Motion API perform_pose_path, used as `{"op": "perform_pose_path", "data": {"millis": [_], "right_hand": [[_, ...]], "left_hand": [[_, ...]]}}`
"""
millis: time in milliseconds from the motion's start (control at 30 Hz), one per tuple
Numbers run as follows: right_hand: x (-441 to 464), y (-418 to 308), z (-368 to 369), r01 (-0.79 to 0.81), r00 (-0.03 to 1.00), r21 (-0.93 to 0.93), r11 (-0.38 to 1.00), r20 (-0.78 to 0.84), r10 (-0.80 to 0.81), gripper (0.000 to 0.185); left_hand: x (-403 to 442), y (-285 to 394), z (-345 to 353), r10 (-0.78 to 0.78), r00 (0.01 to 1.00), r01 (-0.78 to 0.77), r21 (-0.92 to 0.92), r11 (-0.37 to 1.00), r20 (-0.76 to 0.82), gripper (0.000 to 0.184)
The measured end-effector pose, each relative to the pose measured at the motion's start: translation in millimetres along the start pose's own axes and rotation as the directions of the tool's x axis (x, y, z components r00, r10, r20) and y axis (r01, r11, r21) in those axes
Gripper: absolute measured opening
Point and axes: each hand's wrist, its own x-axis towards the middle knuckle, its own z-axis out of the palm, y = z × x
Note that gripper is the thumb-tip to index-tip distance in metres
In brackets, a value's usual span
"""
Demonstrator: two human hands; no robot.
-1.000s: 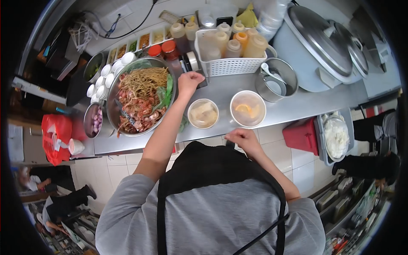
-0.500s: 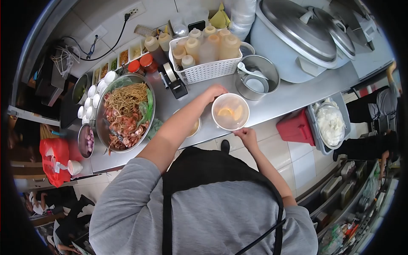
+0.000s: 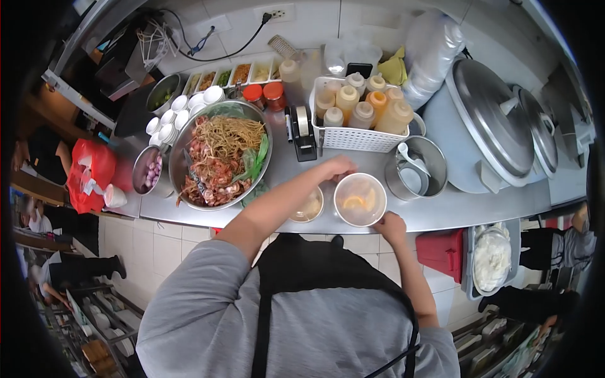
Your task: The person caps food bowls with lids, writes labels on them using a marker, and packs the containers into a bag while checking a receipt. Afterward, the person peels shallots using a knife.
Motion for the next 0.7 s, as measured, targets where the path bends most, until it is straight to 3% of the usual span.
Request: {"op": "perform_pose_path", "data": {"millis": [67,100,167,200,300,333,367,500,567,600,667,700], "right_hand": [[-26.7,-1.1,-32.0,0.059,0.964,0.16,0.985,0.246,-0.098,0.025],[-43.8,-5.0,-48.7,0.085,0.93,0.286,0.955,0.321,-0.179,0.022],[-79.6,-11.4,-72.8,0.163,0.774,0.654,0.739,0.38,-0.506,0.015],[-94.4,-11.7,-71.8,0.272,0.739,0.657,0.703,0.325,-0.59,0.016],[-120.6,-19.9,-63.5,0.221,0.799,0.528,0.82,0.384,-0.463,0.015],[-123.5,-11.8,-42.5,0.32,0.849,0.126,0.939,0.402,-0.344,0.016],[-123.6,-3.4,-22.0,0.349,0.903,-0.302,0.887,0.363,-0.231,0.017],[-108.7,26.1,26.4,0.305,0.883,-0.403,0.863,0.46,-0.097,0.021],[-107.0,19.0,22.9,0.288,0.827,-0.335,0.897,0.56,-0.056,0.02],[-107.6,16.5,17.7,0.287,0.828,-0.333,0.898,0.558,-0.058,0.02],[-113.2,11.4,3.3,0.264,0.887,-0.146,0.953,0.424,-0.181,0.02],[-115.9,8.2,-2.1,0.257,0.889,-0.144,0.956,0.424,-0.175,0.02]], "left_hand": [[1.7,-9.6,-9.2,0.326,0.939,-0.327,-0.009,0.945,0.107,0.025],[-3.9,-15.0,-10.6,0.312,0.944,-0.311,-0.021,0.95,0.105,0.025],[-25.4,-12.3,-15.0,0.404,0.904,-0.426,0.248,0.87,0.138,0.03],[-37.3,-8.5,-16.6,0.4,0.907,-0.42,0.245,0.874,0.129,0.03],[-57.9,-15.7,-12.8,0.309,0.951,-0.305,0.256,0.917,0.023,0.028],[-52.0,-30.7,-11.1,0.464,0.879,-0.388,0.401,0.83,-0.112,0.022],[-49.2,-39.9,-10.6,0.615,0.759,-0.428,0.549,0.718,-0.214,0.017],[-89.3,-23.4,-31.1,0.565,0.736,-0.247,0.63,0.737,-0.373,0.009],[-94.0,-23.4,-54.7,0.559,0.401,-0.405,0.407,0.819,-0.725,0.006],[-83.8,-31.1,-66.9,0.491,0.373,-0.392,0.346,0.852,-0.787,0.007],[-56.1,-45.5,-82.4,0.531,0.285,-0.322,0.442,0.837,-0.798,0.011],[-38.1,-47.7,-89.3,0.533,0.292,-0.324,0.442,0.836,-0.794,0.011]]}}
